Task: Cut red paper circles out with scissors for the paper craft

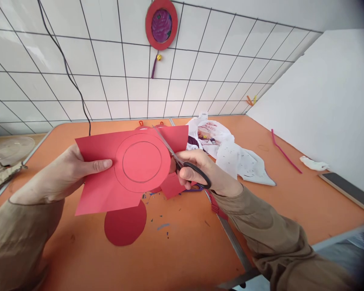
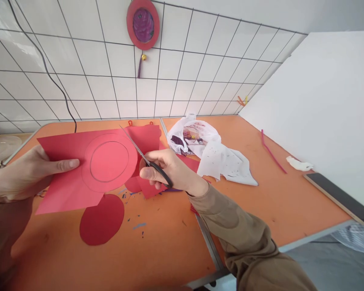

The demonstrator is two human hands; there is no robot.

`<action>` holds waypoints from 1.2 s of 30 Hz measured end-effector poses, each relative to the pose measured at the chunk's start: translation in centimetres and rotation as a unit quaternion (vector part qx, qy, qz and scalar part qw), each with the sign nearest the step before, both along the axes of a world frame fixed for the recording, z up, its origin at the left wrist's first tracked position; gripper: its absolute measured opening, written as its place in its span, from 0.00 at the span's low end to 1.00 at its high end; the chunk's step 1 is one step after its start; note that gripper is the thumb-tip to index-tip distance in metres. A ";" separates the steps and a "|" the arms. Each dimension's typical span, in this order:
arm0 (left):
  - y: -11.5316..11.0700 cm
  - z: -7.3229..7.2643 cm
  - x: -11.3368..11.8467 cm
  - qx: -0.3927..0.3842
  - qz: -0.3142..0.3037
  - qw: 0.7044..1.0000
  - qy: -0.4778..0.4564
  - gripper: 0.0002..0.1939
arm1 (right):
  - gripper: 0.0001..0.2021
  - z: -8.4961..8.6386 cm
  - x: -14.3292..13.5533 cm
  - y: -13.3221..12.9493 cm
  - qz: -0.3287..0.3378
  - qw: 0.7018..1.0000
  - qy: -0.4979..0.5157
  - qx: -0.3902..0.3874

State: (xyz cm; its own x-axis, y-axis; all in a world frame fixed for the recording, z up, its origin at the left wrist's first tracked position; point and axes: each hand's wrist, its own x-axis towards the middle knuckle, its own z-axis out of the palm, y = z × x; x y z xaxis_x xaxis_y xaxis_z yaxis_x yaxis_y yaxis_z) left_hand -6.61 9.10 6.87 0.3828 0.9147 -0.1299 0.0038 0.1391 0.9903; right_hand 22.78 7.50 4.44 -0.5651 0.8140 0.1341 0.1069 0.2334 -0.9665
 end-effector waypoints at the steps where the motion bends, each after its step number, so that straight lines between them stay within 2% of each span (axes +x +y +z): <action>1: 0.0 0.0 -0.1 -0.001 0.003 1.000 0.004 0.19 | 0.24 0.0 0.0 0.0 0.002 1.000 0.001 0.001; 9: 0.2 -0.1 -0.4 0.006 0.008 1.000 0.012 0.17 | 0.25 0.2 -0.1 -0.3 -0.010 1.000 -0.010 -0.014; 36: 0.4 -0.3 -0.7 -0.043 0.061 0.997 0.022 0.21 | 0.27 0.4 -0.2 -0.6 -0.019 0.999 -0.039 -0.024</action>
